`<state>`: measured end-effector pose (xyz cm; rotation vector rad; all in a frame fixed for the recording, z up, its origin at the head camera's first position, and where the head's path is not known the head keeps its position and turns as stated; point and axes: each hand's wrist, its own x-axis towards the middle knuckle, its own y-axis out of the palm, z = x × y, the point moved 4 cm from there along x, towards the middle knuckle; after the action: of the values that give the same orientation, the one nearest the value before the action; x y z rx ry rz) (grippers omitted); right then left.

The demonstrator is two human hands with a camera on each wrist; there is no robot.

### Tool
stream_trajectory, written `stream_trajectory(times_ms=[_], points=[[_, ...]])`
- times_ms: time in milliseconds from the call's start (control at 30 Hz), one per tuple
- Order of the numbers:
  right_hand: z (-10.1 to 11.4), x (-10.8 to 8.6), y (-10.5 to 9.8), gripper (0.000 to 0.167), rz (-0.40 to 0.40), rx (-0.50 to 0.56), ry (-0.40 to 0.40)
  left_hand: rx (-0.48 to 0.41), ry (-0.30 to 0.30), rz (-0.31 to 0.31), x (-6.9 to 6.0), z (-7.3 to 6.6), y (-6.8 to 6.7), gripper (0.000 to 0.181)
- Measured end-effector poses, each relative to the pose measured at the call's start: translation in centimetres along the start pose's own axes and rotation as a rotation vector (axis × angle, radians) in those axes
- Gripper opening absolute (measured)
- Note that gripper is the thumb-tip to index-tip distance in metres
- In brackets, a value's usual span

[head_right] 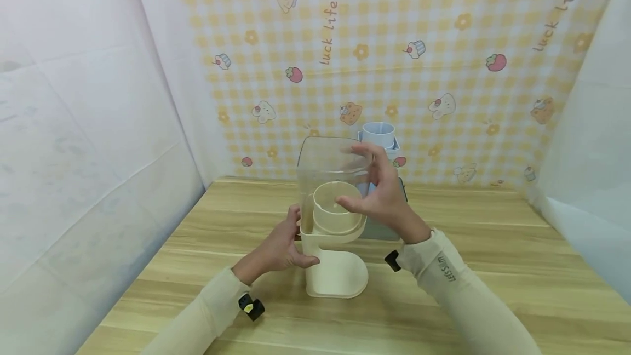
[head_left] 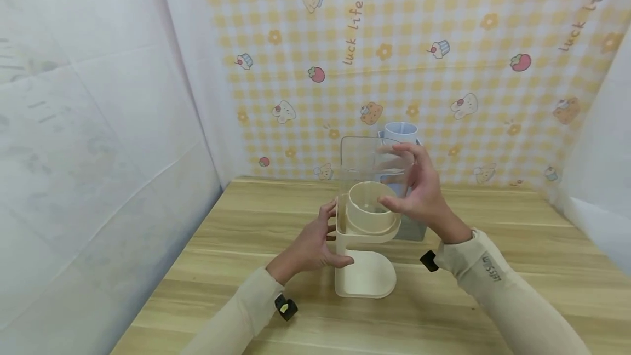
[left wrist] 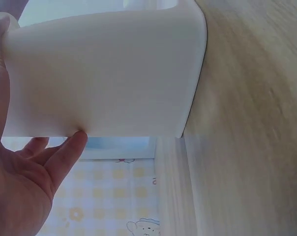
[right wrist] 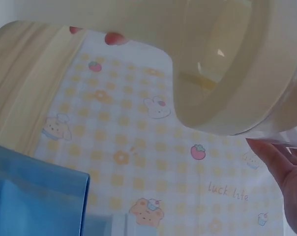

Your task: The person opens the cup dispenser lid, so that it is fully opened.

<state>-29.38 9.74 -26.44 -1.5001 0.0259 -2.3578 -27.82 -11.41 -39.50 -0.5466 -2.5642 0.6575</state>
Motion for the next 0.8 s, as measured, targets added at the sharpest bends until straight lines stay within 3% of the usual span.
stream_trajectory(times_ms=[233,633,800], points=[[0.0,0.2,-0.2,0.080,0.005,0.081,0.161,0.020,0.019,-0.004,-0.2,-0.2,0.1,0.121],[0.3,-0.6,-0.5,0.098,0.032,0.245,0.323,0.023,0.006,-0.009,-0.1,-0.4,0.0,0.119],[1.0,-0.6,-0.7,0.099,-0.004,0.205,0.259,0.024,0.002,0.004,0.0,-0.4,0.1,0.119]])
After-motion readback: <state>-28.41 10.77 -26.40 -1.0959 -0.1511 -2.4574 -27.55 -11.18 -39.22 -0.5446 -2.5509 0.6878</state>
